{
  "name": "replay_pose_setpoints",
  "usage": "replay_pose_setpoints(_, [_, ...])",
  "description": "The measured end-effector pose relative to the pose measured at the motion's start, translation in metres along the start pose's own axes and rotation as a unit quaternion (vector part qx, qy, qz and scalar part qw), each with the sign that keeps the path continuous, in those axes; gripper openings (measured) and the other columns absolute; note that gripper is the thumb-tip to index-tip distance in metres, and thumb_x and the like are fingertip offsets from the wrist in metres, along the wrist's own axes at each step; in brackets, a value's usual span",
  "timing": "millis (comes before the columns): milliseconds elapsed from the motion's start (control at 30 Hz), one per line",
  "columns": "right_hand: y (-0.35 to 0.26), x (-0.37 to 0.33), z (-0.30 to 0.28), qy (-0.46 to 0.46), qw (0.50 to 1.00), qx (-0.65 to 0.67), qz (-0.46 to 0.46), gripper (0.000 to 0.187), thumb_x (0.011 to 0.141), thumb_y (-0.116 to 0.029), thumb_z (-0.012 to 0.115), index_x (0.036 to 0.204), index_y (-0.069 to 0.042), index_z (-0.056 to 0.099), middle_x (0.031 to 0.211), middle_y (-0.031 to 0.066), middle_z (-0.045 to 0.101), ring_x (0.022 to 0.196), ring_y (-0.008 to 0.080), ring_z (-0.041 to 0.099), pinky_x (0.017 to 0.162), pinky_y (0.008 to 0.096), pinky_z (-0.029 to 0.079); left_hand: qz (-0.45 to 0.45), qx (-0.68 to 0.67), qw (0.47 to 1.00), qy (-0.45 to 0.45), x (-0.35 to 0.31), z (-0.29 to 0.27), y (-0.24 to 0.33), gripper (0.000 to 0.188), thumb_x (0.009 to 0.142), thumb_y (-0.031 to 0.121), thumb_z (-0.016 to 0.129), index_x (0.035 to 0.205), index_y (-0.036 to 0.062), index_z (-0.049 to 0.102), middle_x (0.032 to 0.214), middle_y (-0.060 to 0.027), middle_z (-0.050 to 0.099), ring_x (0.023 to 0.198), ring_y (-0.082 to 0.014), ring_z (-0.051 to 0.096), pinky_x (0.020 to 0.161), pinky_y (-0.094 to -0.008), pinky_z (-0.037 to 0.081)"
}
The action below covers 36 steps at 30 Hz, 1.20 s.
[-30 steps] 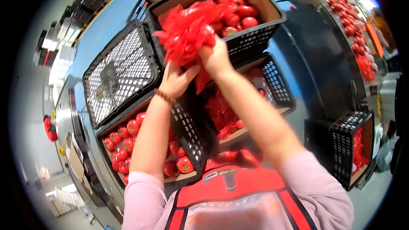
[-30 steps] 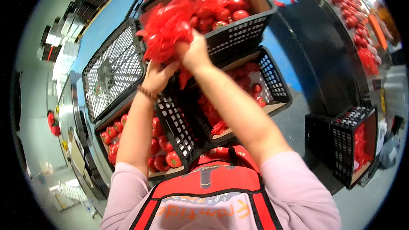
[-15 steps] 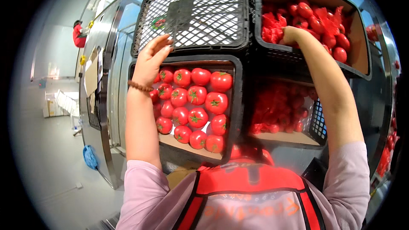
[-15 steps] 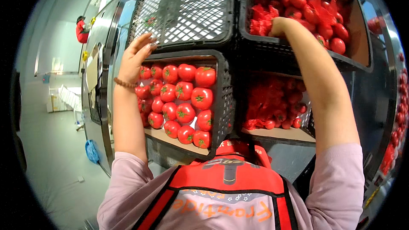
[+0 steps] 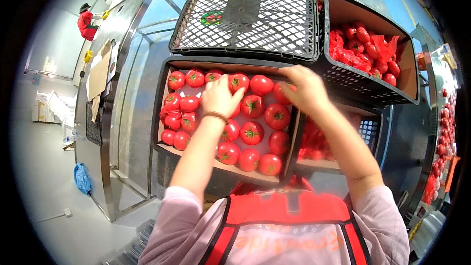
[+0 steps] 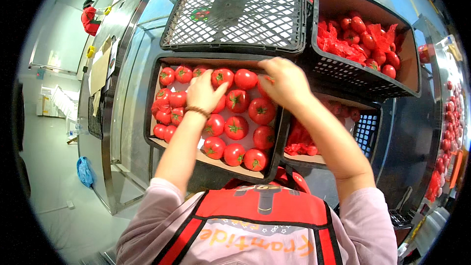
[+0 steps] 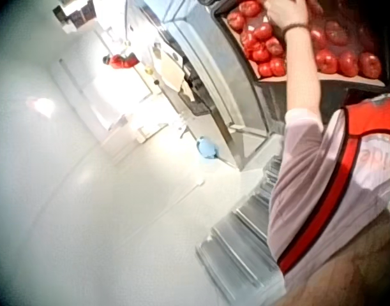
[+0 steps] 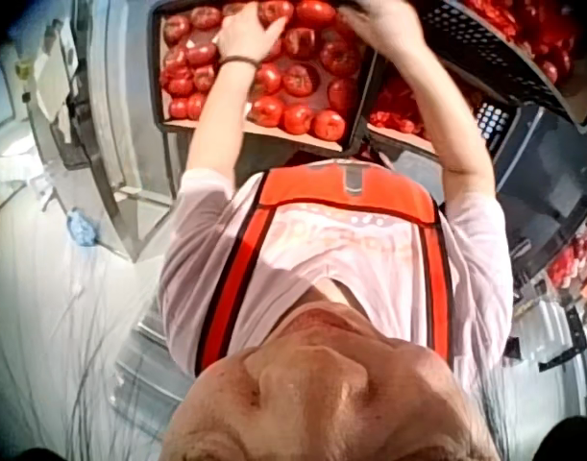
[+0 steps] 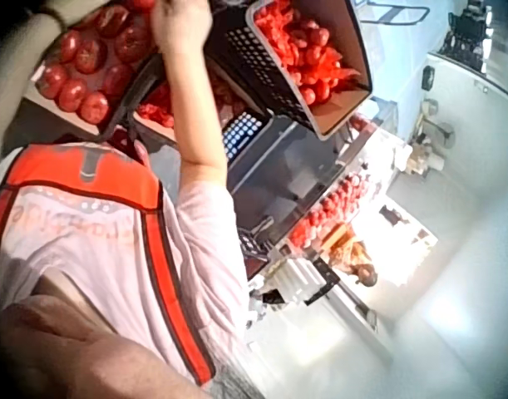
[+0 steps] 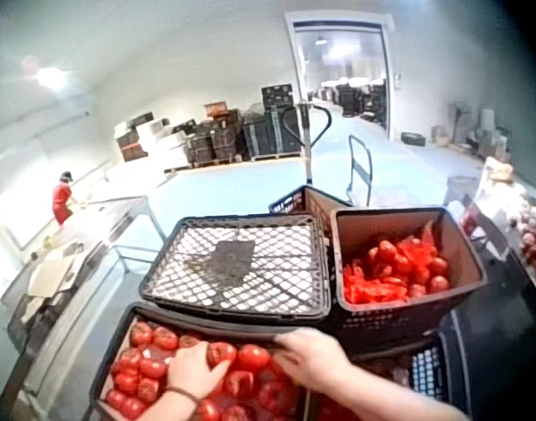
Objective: The person removes red plastic bags from a crate of tomatoes, then picks up several tomatoes and places them onto a metal table where another person is wrapping them in foam nets. The tomatoes are moved from the crate to the table for further processing.
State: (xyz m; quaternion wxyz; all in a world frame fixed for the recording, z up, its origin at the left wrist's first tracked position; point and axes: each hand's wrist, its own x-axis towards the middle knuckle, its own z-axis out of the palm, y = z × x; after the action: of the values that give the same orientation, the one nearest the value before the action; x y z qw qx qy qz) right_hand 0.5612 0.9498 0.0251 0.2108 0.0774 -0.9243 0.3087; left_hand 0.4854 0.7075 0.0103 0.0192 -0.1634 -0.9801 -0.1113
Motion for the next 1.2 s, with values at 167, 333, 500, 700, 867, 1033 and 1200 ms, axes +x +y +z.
replay_pose_setpoints(167, [-0.039,0.000,0.072,-0.080,0.987,-0.129,0.057,0.043,0.075,-0.024,0.072,0.114,-0.009,0.060,0.100,0.0124,0.065,0.091,0.0322,0.064,0.080,0.0417,0.051,-0.051,0.016,0.998,-0.035,0.007,0.013,0.003,0.068,0.076,0.046,0.073,0.126,0.0060,0.051,0.120,-0.0154,0.057,0.110,-0.0352,0.057,0.089,-0.0462,0.050])
replay_pose_setpoints(333, [-0.060,0.008,0.095,-0.114,0.966,-0.200,0.118,0.058,0.074,-0.036,0.074,0.124,-0.013,0.056,0.105,0.0110,0.065,0.094,0.0307,0.065,0.083,0.0432,0.049,0.019,-0.009,0.996,-0.087,0.013,0.007,-0.020,0.062,0.069,0.031,0.078,0.121,0.0068,0.053,0.119,-0.0156,0.057,0.111,-0.0372,0.054,0.092,-0.0430,0.050])
replay_pose_setpoints(500, [-0.073,0.008,0.097,-0.148,0.956,-0.205,0.149,0.064,0.074,-0.041,0.074,0.126,-0.011,0.056,0.104,0.0120,0.066,0.097,0.0298,0.064,0.083,0.0428,0.048,0.016,-0.086,0.995,-0.051,-0.001,-0.018,-0.043,0.064,0.066,0.033,0.078,0.119,0.0067,0.054,0.119,-0.0160,0.057,0.112,-0.0350,0.056,0.091,-0.0432,0.051])
replay_pose_setpoints(700, [-0.083,0.006,0.106,-0.021,0.989,-0.142,0.035,0.054,0.075,-0.030,0.075,0.121,-0.008,0.059,0.115,0.0134,0.063,0.110,0.0310,0.057,0.092,0.0429,0.045,-0.102,-0.854,0.499,-0.109,-0.064,-0.075,-0.162,0.057,0.085,0.027,0.063,0.133,0.0025,0.047,0.124,-0.0156,0.058,0.110,-0.0273,0.060,0.089,-0.0449,0.053])
replay_pose_setpoints(867, [-0.156,0.031,0.142,-0.117,0.991,0.061,-0.007,0.040,0.078,-0.024,0.072,0.112,-0.005,0.063,0.112,0.0160,0.063,0.104,0.0349,0.059,0.090,0.0428,0.048,-0.164,-0.947,0.274,0.038,-0.131,-0.096,-0.272,0.063,0.084,0.046,0.063,0.128,0.0017,0.052,0.129,-0.0209,0.055,0.120,-0.0401,0.053,0.091,-0.0514,0.053])
replay_pose_setpoints(1033, [-0.190,0.067,0.228,-0.083,0.993,0.031,-0.072,0.036,0.077,-0.019,0.068,0.111,-0.008,0.063,0.111,0.0142,0.062,0.106,0.0342,0.058,0.090,0.0432,0.048,-0.167,-0.944,0.276,0.063,-0.171,-0.086,-0.303,0.062,0.083,0.043,0.066,0.126,0.0000,0.052,0.121,-0.0197,0.058,0.114,-0.0350,0.056,0.089,-0.0484,0.055])
replay_pose_setpoints(1200, [-0.207,0.111,0.276,-0.218,0.955,-0.192,-0.063,0.042,0.085,-0.017,0.057,0.126,-0.015,0.053,0.120,0.0115,0.055,0.105,0.0329,0.059,0.084,0.0448,0.049,-0.208,-0.942,0.254,0.066,-0.187,-0.082,-0.297,0.058,0.086,0.048,0.061,0.120,0.0018,0.057,0.114,-0.0204,0.061,0.103,-0.0356,0.062,0.085,-0.0479,0.056])
